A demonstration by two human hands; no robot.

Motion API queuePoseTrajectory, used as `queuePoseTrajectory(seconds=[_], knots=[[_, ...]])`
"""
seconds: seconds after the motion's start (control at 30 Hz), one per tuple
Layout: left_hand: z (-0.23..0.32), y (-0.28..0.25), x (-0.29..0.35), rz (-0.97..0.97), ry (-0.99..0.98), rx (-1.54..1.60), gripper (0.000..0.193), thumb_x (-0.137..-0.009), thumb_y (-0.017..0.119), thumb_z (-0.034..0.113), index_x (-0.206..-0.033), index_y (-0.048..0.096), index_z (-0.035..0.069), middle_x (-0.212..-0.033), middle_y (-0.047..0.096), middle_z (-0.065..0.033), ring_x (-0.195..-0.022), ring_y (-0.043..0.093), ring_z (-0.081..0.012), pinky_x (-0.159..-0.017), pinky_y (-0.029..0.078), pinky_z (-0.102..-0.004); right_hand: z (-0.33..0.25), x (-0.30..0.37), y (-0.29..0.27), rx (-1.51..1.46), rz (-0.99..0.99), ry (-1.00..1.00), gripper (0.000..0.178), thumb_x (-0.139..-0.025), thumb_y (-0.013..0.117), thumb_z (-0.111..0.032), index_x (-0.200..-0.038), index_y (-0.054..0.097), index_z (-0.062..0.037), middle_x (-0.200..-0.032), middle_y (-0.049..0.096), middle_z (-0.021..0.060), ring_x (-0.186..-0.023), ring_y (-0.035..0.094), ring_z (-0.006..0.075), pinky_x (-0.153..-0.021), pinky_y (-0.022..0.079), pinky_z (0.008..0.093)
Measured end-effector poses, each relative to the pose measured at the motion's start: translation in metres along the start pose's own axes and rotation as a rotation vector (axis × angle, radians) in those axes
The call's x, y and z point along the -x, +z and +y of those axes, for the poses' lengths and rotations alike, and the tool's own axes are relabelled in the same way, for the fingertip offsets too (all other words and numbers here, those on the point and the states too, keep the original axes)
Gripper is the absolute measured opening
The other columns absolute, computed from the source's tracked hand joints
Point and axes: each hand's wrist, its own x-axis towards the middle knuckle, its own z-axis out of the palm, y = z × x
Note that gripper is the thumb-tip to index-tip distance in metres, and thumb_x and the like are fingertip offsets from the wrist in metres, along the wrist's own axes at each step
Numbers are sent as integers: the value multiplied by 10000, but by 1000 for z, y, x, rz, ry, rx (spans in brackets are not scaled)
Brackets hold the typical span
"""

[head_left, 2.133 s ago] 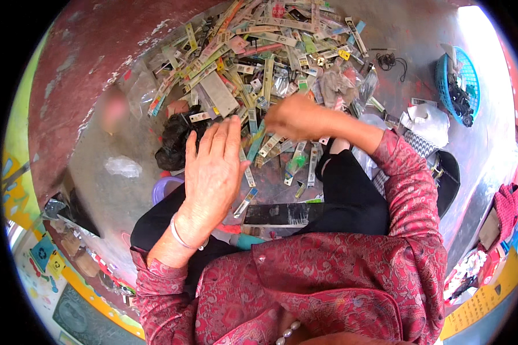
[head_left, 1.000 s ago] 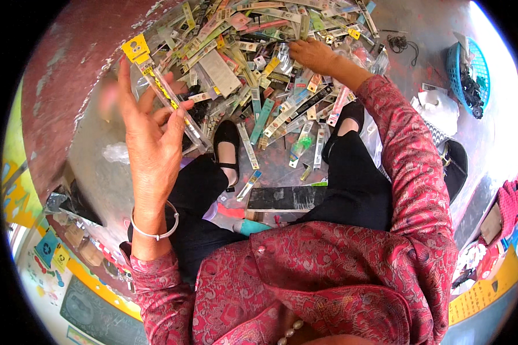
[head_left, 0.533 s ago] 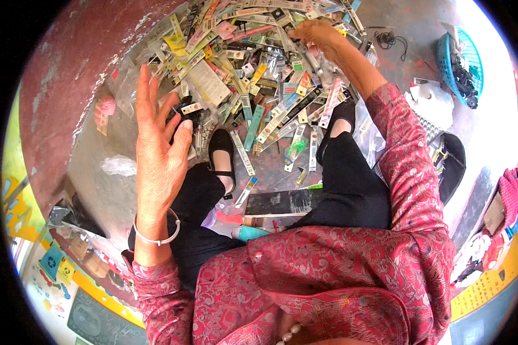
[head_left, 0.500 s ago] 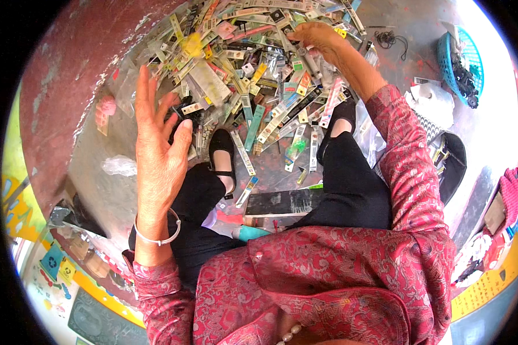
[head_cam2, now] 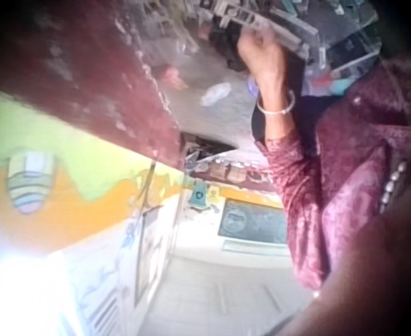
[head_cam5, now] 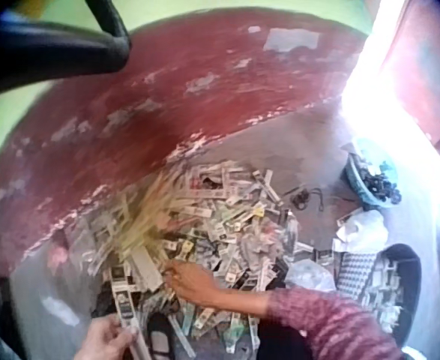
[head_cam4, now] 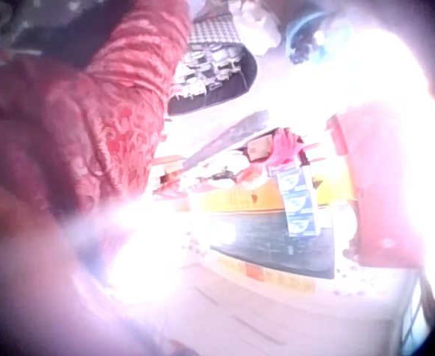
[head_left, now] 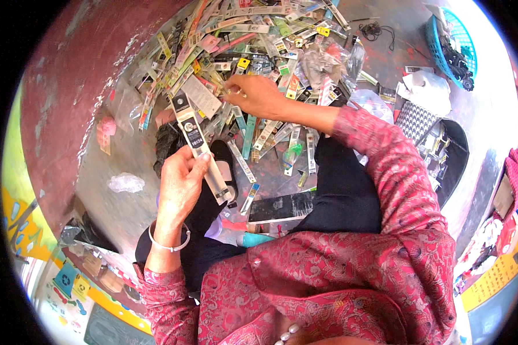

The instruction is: The person places small items into individual plastic sleeves, wipes the surface of the packaged items with a cloth, and then places them into a storage bin.

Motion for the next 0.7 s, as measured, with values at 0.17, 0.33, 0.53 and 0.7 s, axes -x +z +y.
queuePoseTrajectory(seconds=[0.17,0.33,0.53,0.7], knots=[[13,10,2,-49,10,-96,191,-876,540,117,-988,574,-33,-770,597,-4,-682,514,-43,-615,413,-200,121,-11,53,1129,212,-339,526,-772,549,-274,-1196,484,29,-1109,557,265,-1044,534,370,-878,367,522],[15,9,1,-58,-52,-56,203,-890,520,107,-1032,554,-34,-816,578,13,-718,492,-41,-638,398,-191,139,-14,56,1301,-1,-405,476,-774,480,-296,-1047,557,87,-996,590,301,-992,557,390,-875,355,525],[15,9,-1,-37,-9,-57,194,-887,524,128,-1005,558,-23,-786,563,16,-666,452,-35,-588,369,-190,145,-23,5,799,139,-370,417,-664,613,-243,-990,556,11,-863,624,174,-870,590,338,-779,451,421],[9,4,-5,-79,6,-21,236,-889,529,162,-1015,545,-37,-823,605,-51,-749,574,-106,-704,460,-245,116,-15,-71,341,242,242,191,-770,480,-25,-931,540,57,-978,608,198,-804,639,350,-663,507,403]])
